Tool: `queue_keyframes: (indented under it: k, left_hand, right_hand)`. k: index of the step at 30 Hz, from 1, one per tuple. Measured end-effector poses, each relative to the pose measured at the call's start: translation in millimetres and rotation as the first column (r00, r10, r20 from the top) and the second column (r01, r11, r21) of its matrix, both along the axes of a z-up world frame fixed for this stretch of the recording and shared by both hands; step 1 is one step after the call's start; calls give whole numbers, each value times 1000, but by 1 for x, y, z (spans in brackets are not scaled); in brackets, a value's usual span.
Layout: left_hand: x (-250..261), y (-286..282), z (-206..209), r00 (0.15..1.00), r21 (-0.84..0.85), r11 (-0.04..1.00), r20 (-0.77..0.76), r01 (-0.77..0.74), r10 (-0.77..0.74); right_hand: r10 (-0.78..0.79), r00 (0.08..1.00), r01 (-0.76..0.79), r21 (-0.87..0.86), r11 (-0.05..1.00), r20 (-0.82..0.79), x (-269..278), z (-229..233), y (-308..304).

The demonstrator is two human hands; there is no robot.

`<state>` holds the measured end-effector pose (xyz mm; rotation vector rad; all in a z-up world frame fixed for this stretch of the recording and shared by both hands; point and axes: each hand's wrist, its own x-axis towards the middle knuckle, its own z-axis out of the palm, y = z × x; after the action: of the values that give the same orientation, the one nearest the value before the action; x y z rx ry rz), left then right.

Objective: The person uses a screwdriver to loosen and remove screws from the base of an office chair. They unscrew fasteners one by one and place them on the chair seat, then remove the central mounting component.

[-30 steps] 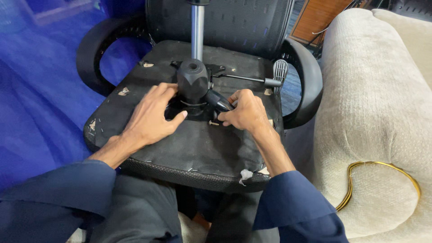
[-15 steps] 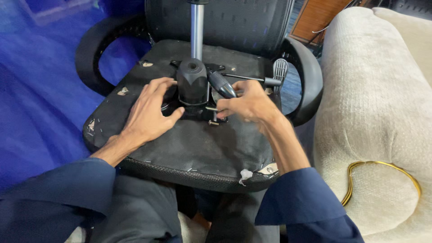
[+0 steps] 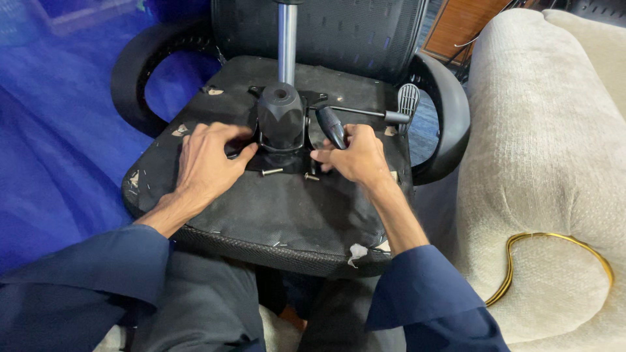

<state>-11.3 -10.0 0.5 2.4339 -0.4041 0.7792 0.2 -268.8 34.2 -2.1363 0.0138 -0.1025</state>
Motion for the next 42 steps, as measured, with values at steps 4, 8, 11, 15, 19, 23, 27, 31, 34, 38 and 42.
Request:
queue_keyframes:
  k: [4,8,11,15,19,23,27,31,34,38,42]
  left_hand:
    - [-11,-6,9,1000,-8,1000,-1,9,-9]
    - [-22,-9,15,955,42,958,-102,284,-279]
    - [-27,-10,17,910,22,914,-109,404,-400]
    - [-23,-8,14,903,-2,907,-94,422,-420]
    - [-12,-1,7,998,-211,977,-39,37,-46]
    - [-2,8,-5,997,11,998,44,-62,62]
    - [4,13,-12,995,-106,994,-101,-24,14]
    - [3,13,-12,986,-99,994,-164,-50,33]
    - [-2,10,-7,977,-104,993,-212,-61,38]
    - [-11,4,-2,964,-121,990,-264,-65,31]
    - [-22,-2,1,970,-130,991,-242,-39,7]
  right_hand:
    - [-27,1000,28,-96,995,15,2,-7,0]
    - [-31,999,36,-170,985,33,2,-13,1]
    - [-35,999,40,-140,989,39,2,-15,1]
    - [-61,998,63,-144,987,21,1,-13,2]
    - [-83,996,85,-117,989,30,0,-12,2]
    - [-85,996,87,-94,992,29,4,-17,2]
    - [-91,976,132,-203,970,199,7,-23,-2]
    - [-53,988,89,-258,962,145,10,-26,-8]
    - [-21,988,60,-256,965,152,7,-26,-14]
    - [0,983,46,-244,969,185,1,-27,-21]
    - [3,986,35,-221,975,166,-6,-24,-26]
